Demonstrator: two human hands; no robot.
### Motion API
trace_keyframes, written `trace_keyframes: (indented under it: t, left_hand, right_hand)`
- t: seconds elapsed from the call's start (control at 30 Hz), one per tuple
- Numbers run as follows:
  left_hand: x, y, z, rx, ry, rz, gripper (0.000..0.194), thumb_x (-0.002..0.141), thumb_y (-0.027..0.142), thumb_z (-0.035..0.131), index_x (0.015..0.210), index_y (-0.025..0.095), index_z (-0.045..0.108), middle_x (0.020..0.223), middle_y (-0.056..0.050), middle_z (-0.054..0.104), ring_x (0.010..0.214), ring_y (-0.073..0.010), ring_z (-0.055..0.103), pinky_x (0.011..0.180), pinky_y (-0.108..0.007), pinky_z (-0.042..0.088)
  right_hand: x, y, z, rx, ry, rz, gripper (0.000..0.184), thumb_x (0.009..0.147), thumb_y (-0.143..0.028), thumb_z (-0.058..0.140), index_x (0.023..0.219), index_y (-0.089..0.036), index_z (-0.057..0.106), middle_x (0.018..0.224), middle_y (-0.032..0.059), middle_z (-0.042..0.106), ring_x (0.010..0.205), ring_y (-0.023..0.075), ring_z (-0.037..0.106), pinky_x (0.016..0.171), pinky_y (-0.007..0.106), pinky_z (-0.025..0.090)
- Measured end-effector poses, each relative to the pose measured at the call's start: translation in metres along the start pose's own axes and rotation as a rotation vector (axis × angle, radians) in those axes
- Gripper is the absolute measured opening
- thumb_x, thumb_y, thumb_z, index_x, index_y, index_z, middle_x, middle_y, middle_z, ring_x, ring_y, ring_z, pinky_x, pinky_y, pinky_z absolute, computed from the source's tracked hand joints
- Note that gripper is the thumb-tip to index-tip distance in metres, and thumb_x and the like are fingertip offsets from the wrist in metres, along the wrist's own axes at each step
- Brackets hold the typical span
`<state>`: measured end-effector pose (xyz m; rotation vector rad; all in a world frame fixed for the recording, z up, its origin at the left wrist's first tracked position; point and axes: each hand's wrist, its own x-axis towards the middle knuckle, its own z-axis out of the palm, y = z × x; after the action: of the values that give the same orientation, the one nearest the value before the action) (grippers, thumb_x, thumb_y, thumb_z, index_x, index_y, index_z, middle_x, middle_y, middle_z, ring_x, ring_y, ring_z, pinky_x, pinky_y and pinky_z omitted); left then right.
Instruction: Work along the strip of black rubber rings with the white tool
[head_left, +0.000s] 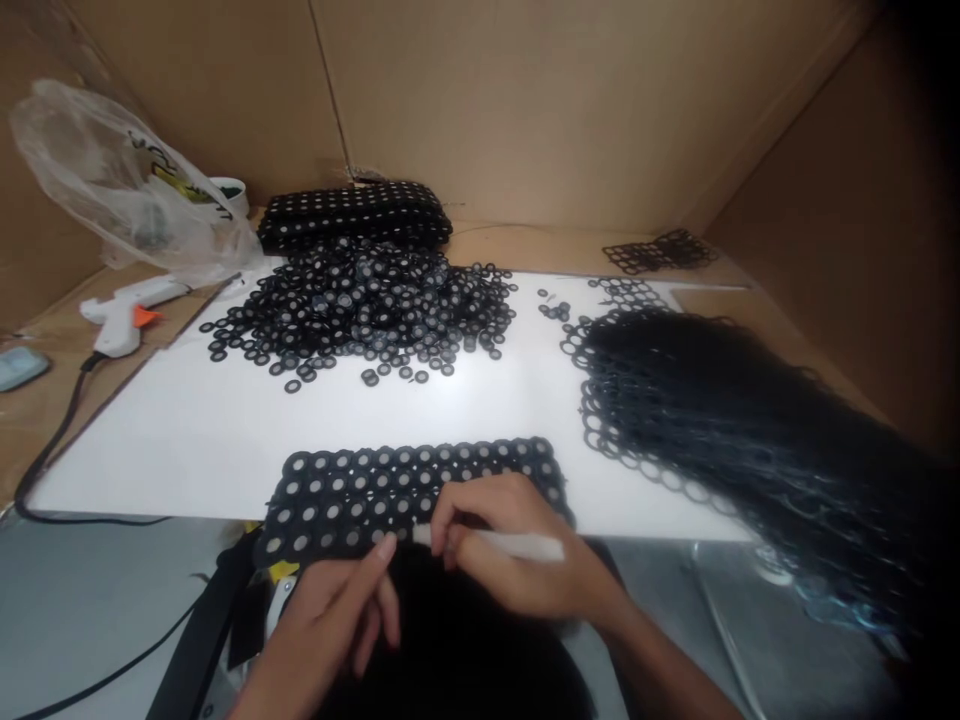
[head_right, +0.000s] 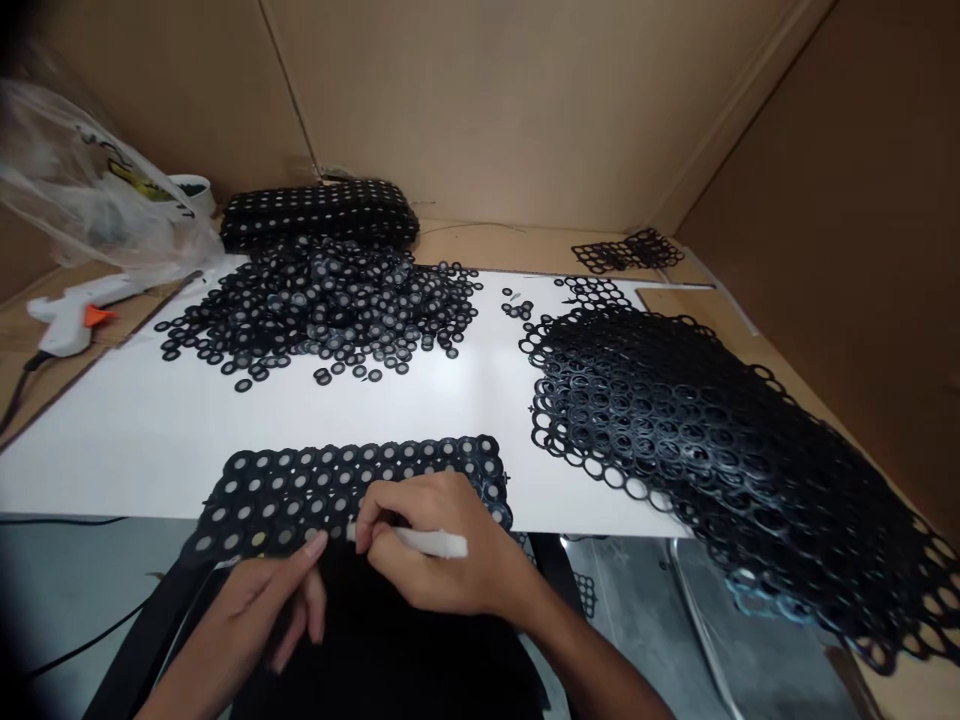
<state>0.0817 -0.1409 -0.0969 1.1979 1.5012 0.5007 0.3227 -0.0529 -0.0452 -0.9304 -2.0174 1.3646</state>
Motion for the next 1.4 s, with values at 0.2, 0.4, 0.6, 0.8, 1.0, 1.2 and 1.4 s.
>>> trace_keyframes:
  t: [0.2, 0.4, 0.6, 0.8, 1.0, 1.2, 1.4]
  left_hand:
    - [-0.027, 0.015, -0.019, 0.358, 0.238, 0.585, 0.014, 0.106, 0.036, 0.068, 0.108, 0.029, 0.080, 0.099, 0.001, 0.081, 0.087, -0.0158, 0.077, 0.081, -0.022, 0.060]
    - [-0.004, 0.015, -0.024, 0.580, 0.355, 0.770, 0.041, 0.106, 0.026, 0.070, 0.146, 0.030, 0.064, 0.138, -0.003, 0.072, 0.127, -0.0195, 0.068, 0.111, -0.031, 0.057]
    - [0.006, 0.014, -0.025, 0.596, 0.327, 0.803, 0.045, 0.106, 0.027, 0.069, 0.151, 0.031, 0.063, 0.139, -0.005, 0.072, 0.125, -0.0224, 0.070, 0.105, -0.034, 0.062]
    - [0.010, 0.018, -0.024, 0.620, 0.288, 0.847, 0.043, 0.106, 0.020, 0.067, 0.148, 0.031, 0.064, 0.135, -0.005, 0.073, 0.123, -0.0224, 0.069, 0.105, -0.037, 0.059]
    - [0.012, 0.023, -0.022, 0.585, 0.307, 0.891, 0.042, 0.102, 0.010, 0.072, 0.140, 0.027, 0.068, 0.128, -0.004, 0.073, 0.118, -0.0201, 0.066, 0.102, -0.036, 0.056]
    - [0.016, 0.023, -0.027, 0.603, 0.286, 0.880, 0.039, 0.103, 0.013, 0.073, 0.138, 0.028, 0.069, 0.128, -0.003, 0.071, 0.117, -0.0194, 0.065, 0.101, -0.034, 0.055]
    - [0.015, 0.025, -0.026, 0.588, 0.279, 0.869, 0.038, 0.102, 0.014, 0.073, 0.138, 0.027, 0.069, 0.127, -0.005, 0.071, 0.115, -0.0201, 0.067, 0.099, -0.035, 0.056]
  right_hand:
    - [-0.002, 0.000, 0.001, -0.046, 0.037, 0.007, 0.024, 0.088, -0.006, 0.063, 0.101, -0.022, 0.073, 0.086, -0.0052, 0.076, 0.074, 0.0132, 0.070, 0.072, 0.024, 0.047]
    - [-0.003, 0.002, 0.001, -0.026, 0.039, -0.001, 0.021, 0.092, -0.010, 0.061, 0.103, -0.022, 0.074, 0.085, -0.0044, 0.077, 0.070, 0.0140, 0.070, 0.068, 0.024, 0.047]
    - [-0.003, 0.002, -0.001, -0.029, 0.042, -0.024, 0.019, 0.093, -0.011, 0.062, 0.104, -0.022, 0.073, 0.083, -0.0040, 0.076, 0.069, 0.0133, 0.068, 0.068, 0.024, 0.046]
    - [-0.006, 0.002, -0.005, 0.025, 0.004, 0.014, 0.017, 0.102, -0.018, 0.059, 0.110, -0.022, 0.074, 0.086, -0.0030, 0.075, 0.069, 0.0120, 0.065, 0.065, 0.022, 0.044]
    - [-0.008, 0.002, -0.008, 0.078, 0.011, 0.008, 0.016, 0.104, -0.020, 0.060, 0.113, -0.022, 0.073, 0.093, -0.0010, 0.077, 0.079, 0.0140, 0.070, 0.070, 0.024, 0.048]
    - [-0.009, 0.005, -0.010, 0.107, 0.001, 0.006, 0.020, 0.103, -0.013, 0.059, 0.117, -0.022, 0.069, 0.098, 0.0006, 0.079, 0.086, 0.0162, 0.075, 0.075, 0.025, 0.053]
    - [-0.010, 0.007, -0.011, 0.139, -0.001, 0.004, 0.025, 0.101, -0.011, 0.060, 0.123, -0.023, 0.066, 0.106, 0.0031, 0.079, 0.096, 0.0197, 0.077, 0.082, 0.029, 0.058]
